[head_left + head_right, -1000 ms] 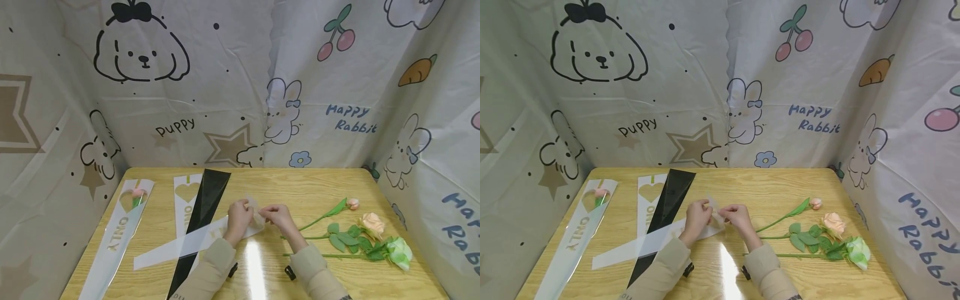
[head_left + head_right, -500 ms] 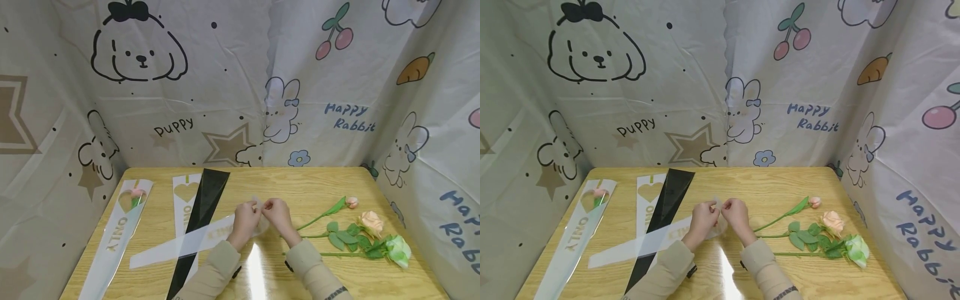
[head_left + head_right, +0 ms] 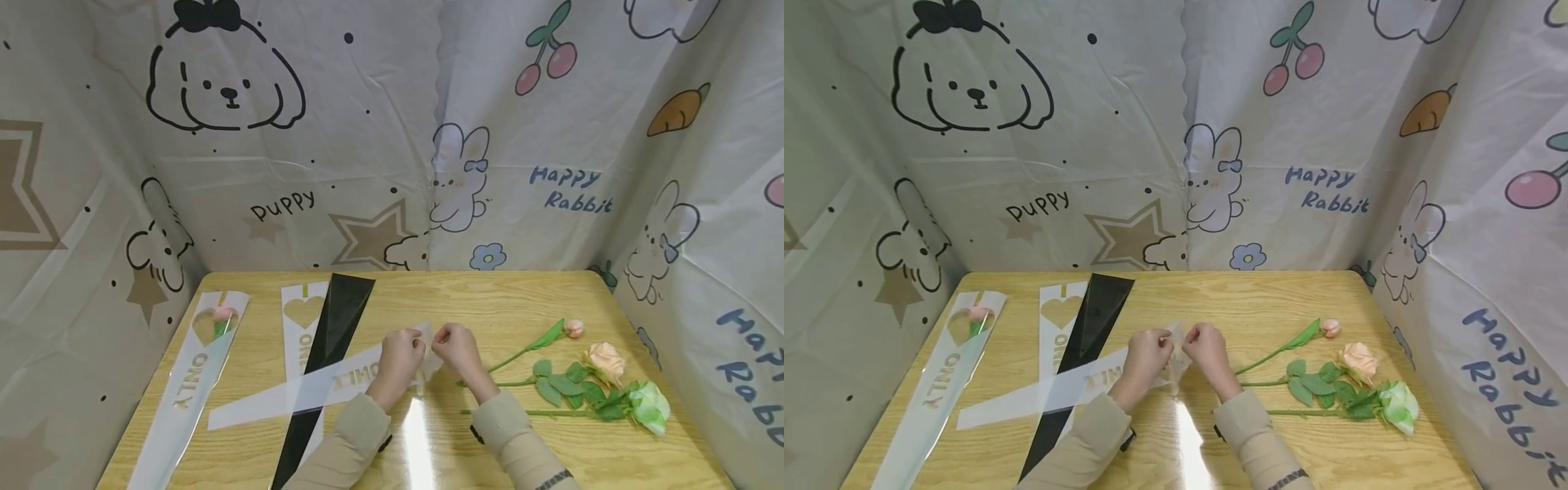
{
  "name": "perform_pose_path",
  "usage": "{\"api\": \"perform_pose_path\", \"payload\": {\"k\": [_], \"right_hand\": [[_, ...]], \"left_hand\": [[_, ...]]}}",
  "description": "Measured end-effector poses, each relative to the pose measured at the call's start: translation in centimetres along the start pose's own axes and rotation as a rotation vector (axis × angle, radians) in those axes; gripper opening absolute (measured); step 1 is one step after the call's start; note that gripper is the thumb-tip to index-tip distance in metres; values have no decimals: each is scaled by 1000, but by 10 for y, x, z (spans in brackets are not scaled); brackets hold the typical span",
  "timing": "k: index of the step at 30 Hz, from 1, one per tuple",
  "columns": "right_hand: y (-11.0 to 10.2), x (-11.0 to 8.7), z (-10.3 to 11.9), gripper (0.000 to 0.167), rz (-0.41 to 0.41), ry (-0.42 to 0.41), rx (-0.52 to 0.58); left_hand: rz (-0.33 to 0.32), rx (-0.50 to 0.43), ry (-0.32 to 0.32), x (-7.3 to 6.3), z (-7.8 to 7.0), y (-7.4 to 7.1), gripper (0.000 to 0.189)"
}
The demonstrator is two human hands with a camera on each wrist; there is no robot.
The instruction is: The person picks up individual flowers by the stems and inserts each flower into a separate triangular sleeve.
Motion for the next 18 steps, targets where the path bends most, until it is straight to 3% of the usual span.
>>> {"api": "perform_pose_path", "payload": {"k": [5, 8, 13, 16, 18], "right_hand": [[4, 2, -2, 18, 71, 39, 22], [6, 2, 0, 14, 106, 45, 33], [8, 2, 3, 11, 140, 39, 61], [8, 1, 4, 11, 128, 28, 53], [7, 0, 5, 12, 114, 20, 46]], "left_hand": [[4, -37, 48, -3, -4, 3, 18], [-19, -44, 76, -4, -7, 4, 17], [-87, 49, 150, -7, -14, 3, 21], [-69, 114, 131, -9, -15, 4, 26], [-34, 119, 74, -8, -15, 4, 30]]}}
Point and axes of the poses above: each hand's wrist, its own x-axis towards the middle knuckle, its own y-axis out of the palm, z = x × y, the point moved 4 cm from there along x, towards the middle knuckle, and after that the axes turned 8 degrees about y, right-handed, at the moved point
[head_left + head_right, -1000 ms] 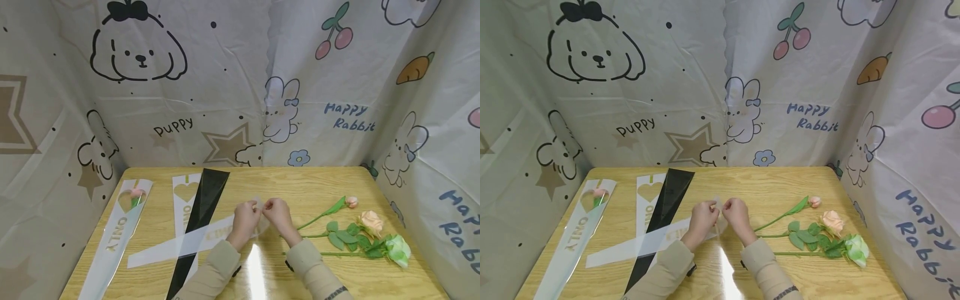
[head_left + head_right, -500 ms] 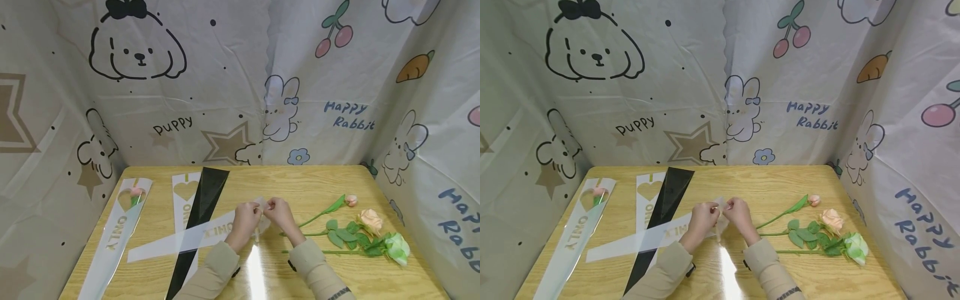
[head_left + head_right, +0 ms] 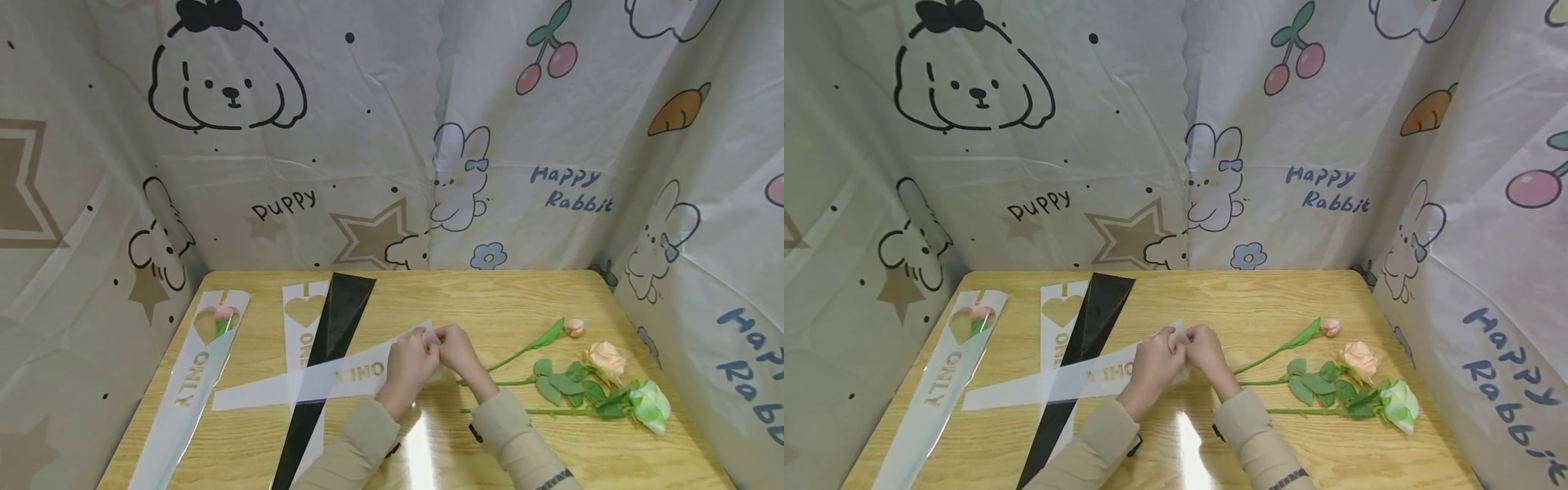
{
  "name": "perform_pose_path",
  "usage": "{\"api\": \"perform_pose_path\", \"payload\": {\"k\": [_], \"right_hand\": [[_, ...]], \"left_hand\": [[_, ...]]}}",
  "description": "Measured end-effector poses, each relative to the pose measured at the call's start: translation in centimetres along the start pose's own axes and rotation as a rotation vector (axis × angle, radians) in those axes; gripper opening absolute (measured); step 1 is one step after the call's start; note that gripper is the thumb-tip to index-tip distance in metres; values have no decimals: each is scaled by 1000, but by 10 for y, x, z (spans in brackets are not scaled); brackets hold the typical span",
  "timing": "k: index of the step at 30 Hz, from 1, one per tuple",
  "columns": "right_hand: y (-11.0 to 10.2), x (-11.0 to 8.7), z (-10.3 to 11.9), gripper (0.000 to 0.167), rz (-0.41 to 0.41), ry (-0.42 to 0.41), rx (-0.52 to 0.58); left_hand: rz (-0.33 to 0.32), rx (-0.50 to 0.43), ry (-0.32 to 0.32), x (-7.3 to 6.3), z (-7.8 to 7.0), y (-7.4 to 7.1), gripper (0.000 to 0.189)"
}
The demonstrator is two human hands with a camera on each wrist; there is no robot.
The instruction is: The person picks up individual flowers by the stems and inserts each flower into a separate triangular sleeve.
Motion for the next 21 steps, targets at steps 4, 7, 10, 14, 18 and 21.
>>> {"api": "perform_pose_path", "payload": {"k": [4, 7, 10, 14, 18, 21], "right_hand": [[-1, -3, 4, 16, -6, -5, -9], [-1, -5, 8, 21, -7, -19, -16], [1, -6, 9, 31, -22, -35, -30], [1, -6, 9, 39, -46, -27, -37], [-1, -7, 10, 32, -43, 10, -32], [-2, -7, 9, 25, -37, 47, -34]], "left_hand": [[84, -45, -124, 5, 2, -3, 25], [147, -57, -176, 9, 3, -4, 24], [183, -52, -183, 10, 4, -4, 31], [192, -15, -152, 10, 1, -5, 19], [195, 10, -157, 8, -1, -7, 18], [203, -1, -196, 6, -1, -8, 32]]}}
Point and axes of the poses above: each hand's wrist, its own x-axis towards the middle knuckle, its own y-axis out of the palm, z = x × y, the point moved 4 cm from there along x, towards the middle knuckle, and after that the axes turned 8 degrees about y, right-handed, at the moved point
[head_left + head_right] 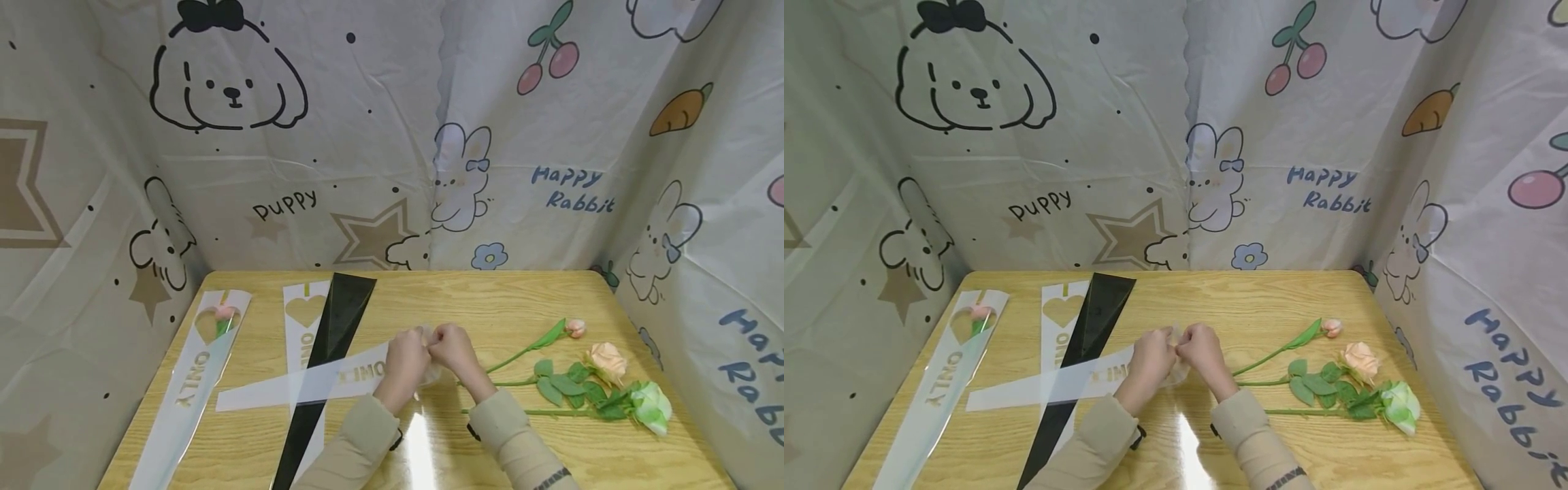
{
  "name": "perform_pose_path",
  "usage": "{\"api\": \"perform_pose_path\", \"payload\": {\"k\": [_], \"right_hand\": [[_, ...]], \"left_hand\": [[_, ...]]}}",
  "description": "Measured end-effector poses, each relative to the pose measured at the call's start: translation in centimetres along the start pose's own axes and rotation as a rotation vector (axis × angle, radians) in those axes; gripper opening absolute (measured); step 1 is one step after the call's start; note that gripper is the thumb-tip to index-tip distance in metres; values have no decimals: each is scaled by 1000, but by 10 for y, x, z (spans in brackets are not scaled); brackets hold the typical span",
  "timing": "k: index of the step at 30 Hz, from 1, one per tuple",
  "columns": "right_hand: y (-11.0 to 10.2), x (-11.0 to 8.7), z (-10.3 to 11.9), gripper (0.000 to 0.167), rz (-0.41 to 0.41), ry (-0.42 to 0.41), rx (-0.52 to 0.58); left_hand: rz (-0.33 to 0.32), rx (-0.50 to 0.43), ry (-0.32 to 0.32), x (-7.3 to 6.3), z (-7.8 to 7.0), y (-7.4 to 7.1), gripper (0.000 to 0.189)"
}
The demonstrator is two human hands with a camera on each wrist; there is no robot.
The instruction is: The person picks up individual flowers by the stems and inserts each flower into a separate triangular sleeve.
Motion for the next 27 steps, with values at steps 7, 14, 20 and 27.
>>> {"api": "perform_pose_path", "payload": {"k": [7, 14, 20, 27], "right_hand": [[-2, 2, -3, 14, 23, 49, 11], [-6, 6, -9, 8, 28, 45, 13], [-9, 10, -16, 10, 27, 41, 35], [-12, 13, -21, 15, 32, 54, 62]], "left_hand": [[-18, -70, -50, -2, 7, -3, 36], [-26, -243, -66, -4, 18, -5, 35], [-26, -357, -81, -4, 22, -3, 32], [18, -553, -45, -2, 25, 3, 27]]}}
Point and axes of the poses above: each hand's wrist, its own x-axis towards the middle knuckle, its own y-axis out of the palm, z = x × y, the point moved 4 cm from there along x, towards the middle knuckle, and after that the axes turned 8 degrees about y, right-handed, at the moved point
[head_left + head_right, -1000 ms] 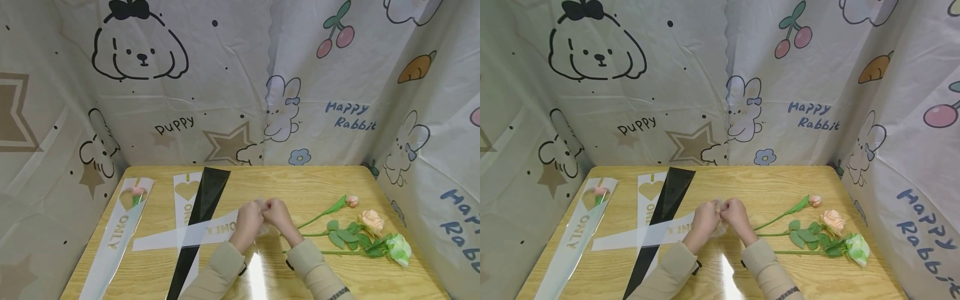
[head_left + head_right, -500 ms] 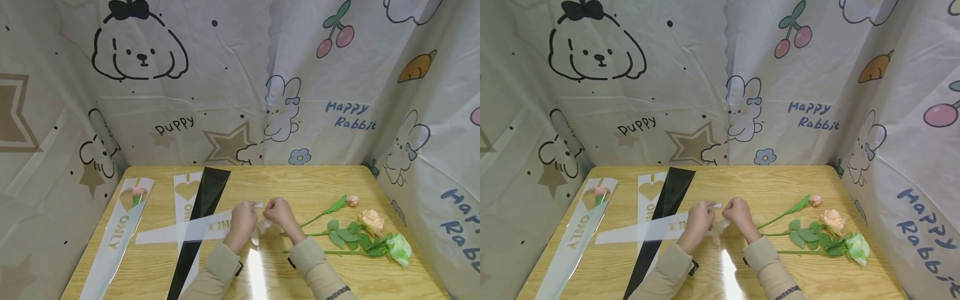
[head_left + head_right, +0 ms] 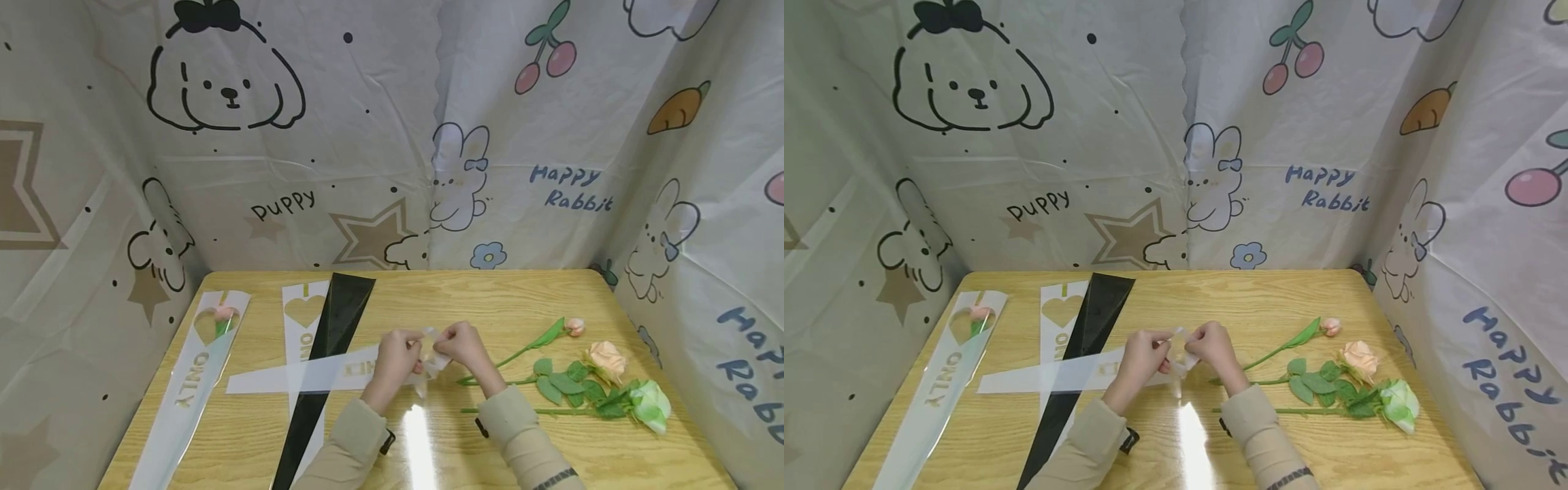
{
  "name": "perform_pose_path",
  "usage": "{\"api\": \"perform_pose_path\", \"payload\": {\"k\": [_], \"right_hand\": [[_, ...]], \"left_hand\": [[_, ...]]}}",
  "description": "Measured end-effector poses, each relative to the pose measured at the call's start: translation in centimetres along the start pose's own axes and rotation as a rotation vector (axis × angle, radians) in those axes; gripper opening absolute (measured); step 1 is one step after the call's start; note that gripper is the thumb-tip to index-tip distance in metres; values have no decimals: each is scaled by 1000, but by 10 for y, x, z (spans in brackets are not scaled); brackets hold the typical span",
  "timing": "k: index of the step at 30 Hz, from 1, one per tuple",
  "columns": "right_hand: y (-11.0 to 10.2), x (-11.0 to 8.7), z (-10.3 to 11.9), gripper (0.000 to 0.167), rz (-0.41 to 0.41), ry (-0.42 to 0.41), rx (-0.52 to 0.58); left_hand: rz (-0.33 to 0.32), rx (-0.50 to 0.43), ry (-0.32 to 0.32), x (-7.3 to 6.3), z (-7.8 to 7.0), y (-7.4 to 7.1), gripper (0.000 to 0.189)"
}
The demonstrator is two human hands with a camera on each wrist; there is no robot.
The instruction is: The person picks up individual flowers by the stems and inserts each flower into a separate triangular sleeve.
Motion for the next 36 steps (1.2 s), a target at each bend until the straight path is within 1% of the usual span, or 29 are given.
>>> {"api": "perform_pose_path", "payload": {"k": [4, 7, 9, 12, 15, 18, 20, 23, 27, 28, 31, 36], "right_hand": [[-2, 3, -5, 19, 10, 7, 6], [-3, 6, -9, 16, 42, 1, 36], [-3, 8, -13, 14, 81, -3, 78], [-4, 9, -16, 17, 156, -23, 128], [-7, 8, -16, 22, 236, -71, 150], [-10, 6, -14, 25, 266, -94, 154], [-11, 5, -12, 24, 252, -86, 154], [-11, 7, -12, 18, 203, -52, 157], [-14, 9, -15, 14, 134, -34, 156], [-15, 10, -16, 13, 116, -26, 159], [-17, 11, -19, 10, 67, -6, 154], [-18, 10, -19, 7, 34, 27, 141]], "left_hand": [[74, -61, -9, 1, 2, 2, 26], [102, -82, -6, 2, 2, 4, 28], [93, -96, 7, 2, 3, 5, 28], [54, -108, 40, 2, 4, 6, 28], [9, -111, 70, 2, 5, 7, 26], [-22, -106, 84, 3, 8, 9, 25], [-37, -108, 82, 4, 9, 9, 25], [-42, -123, 80, 5, 13, 9, 25], [-8, -155, 62, 5, 16, 8, 24], [1, -151, 54, 5, 16, 7, 24], [23, -103, 17, 6, 17, 5, 26], [27, 37, -47, 6, 14, 3, 27]]}}
Point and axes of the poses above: each hand's wrist, its own x-axis towards the middle knuckle, its own y-axis out of the palm, z = x × y, the point moved 4 cm from there along x, towards the middle knuckle, and after that the axes turned 8 degrees about y, right-handed, at the moved point
